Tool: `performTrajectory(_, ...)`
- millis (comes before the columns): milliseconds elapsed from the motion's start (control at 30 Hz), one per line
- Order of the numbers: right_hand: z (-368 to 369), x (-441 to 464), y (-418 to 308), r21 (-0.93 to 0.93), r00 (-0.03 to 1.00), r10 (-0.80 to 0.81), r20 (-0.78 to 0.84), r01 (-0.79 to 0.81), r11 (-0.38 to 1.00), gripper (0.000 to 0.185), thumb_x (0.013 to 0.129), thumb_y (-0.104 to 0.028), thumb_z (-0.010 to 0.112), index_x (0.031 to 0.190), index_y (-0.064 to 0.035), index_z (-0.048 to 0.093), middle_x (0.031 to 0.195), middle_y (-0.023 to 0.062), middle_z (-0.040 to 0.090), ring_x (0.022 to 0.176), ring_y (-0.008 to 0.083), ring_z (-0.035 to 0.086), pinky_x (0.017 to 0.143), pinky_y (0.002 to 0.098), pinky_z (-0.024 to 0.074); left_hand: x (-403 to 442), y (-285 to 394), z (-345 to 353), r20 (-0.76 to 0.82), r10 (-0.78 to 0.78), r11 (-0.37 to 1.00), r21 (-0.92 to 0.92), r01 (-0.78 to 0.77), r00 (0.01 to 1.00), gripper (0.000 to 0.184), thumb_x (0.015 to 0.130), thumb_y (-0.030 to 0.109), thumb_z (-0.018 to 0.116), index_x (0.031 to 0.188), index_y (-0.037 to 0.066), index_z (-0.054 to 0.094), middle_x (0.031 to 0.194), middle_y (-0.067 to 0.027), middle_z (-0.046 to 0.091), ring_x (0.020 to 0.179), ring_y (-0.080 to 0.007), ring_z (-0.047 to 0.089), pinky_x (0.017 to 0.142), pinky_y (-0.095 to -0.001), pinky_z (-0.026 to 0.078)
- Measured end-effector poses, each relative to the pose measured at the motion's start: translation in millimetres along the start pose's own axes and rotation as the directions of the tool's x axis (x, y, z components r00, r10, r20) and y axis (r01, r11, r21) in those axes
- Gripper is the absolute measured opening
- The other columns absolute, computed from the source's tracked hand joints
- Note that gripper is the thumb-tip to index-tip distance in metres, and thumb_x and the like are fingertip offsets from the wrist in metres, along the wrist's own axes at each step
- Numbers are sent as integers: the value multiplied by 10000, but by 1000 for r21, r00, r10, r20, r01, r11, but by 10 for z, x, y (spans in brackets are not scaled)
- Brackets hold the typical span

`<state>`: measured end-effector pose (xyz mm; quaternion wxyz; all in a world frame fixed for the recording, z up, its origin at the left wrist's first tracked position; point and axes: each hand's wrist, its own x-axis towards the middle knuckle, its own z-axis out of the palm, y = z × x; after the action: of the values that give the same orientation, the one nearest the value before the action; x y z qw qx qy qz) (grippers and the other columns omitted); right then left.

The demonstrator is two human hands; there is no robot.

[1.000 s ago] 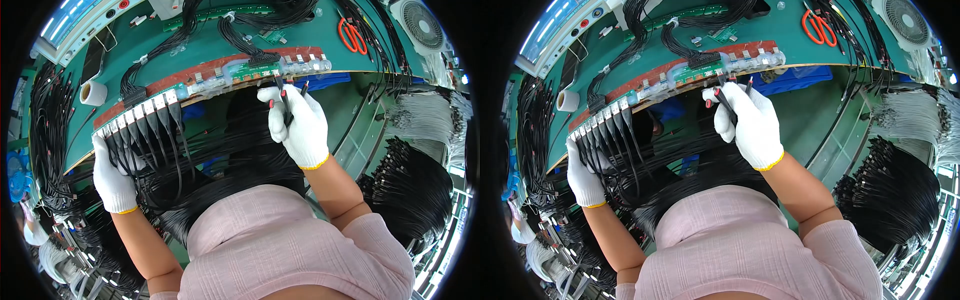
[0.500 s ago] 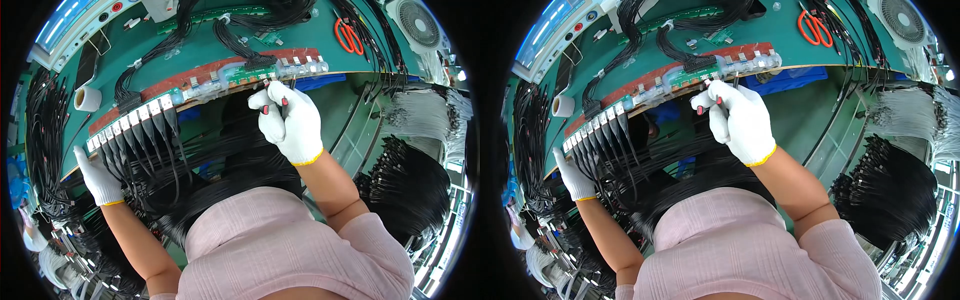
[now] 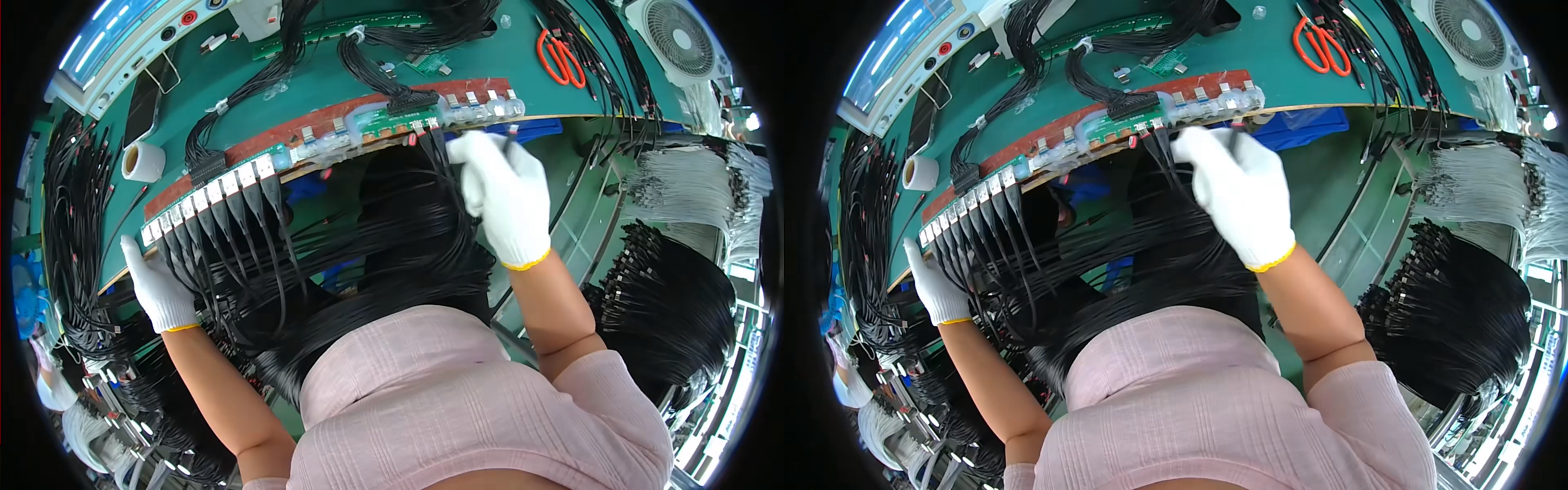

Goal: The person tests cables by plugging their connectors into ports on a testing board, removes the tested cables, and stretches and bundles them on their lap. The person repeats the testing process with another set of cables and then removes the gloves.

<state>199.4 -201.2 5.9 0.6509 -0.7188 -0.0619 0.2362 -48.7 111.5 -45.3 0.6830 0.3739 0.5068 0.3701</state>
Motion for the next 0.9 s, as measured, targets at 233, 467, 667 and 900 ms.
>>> performTrajectory(233,163,42,22,154,989,87,115,-105,983,283,910,-252,621,792,3,654,598,13,568,416,52,394,417,219,307,-33,29,0,-91,84,984,166,-68,992,635,957,540,471,1084,-70,591,995,-107,633,858,-181,578,798,-289,477)
performTrajectory(467,187,-155,-17,-27,967,179,180,-177,984,206,876,-219,673,823,-19,667,679,-3,606,476,32,435,452,206,329,29,-17,-59,-180,266,861,486,-150,947,614,985,492,448,1234,-62,539,969,-94,612,828,-139,497,803,-278,440)
performTrajectory(667,161,62,-41,2,927,134,351,-143,990,335,928,-292,588,927,30,679,566,10,531,446,59,426,462,215,349,18,-53,14,-192,182,965,224,-137,965,622,959,501,490,1214,-62,559,947,-74,581,814,-141,496,778,-287,446)
performTrajectory(900,74,290,178,337,723,69,687,-402,852,569,1001,-379,405,777,76,663,367,37,375,279,158,290,328,281,289,-159,6,211,-250,130,988,116,-103,960,686,884,563,581,1137,-75,591,997,-87,607,843,-175,569,786,-302,473)
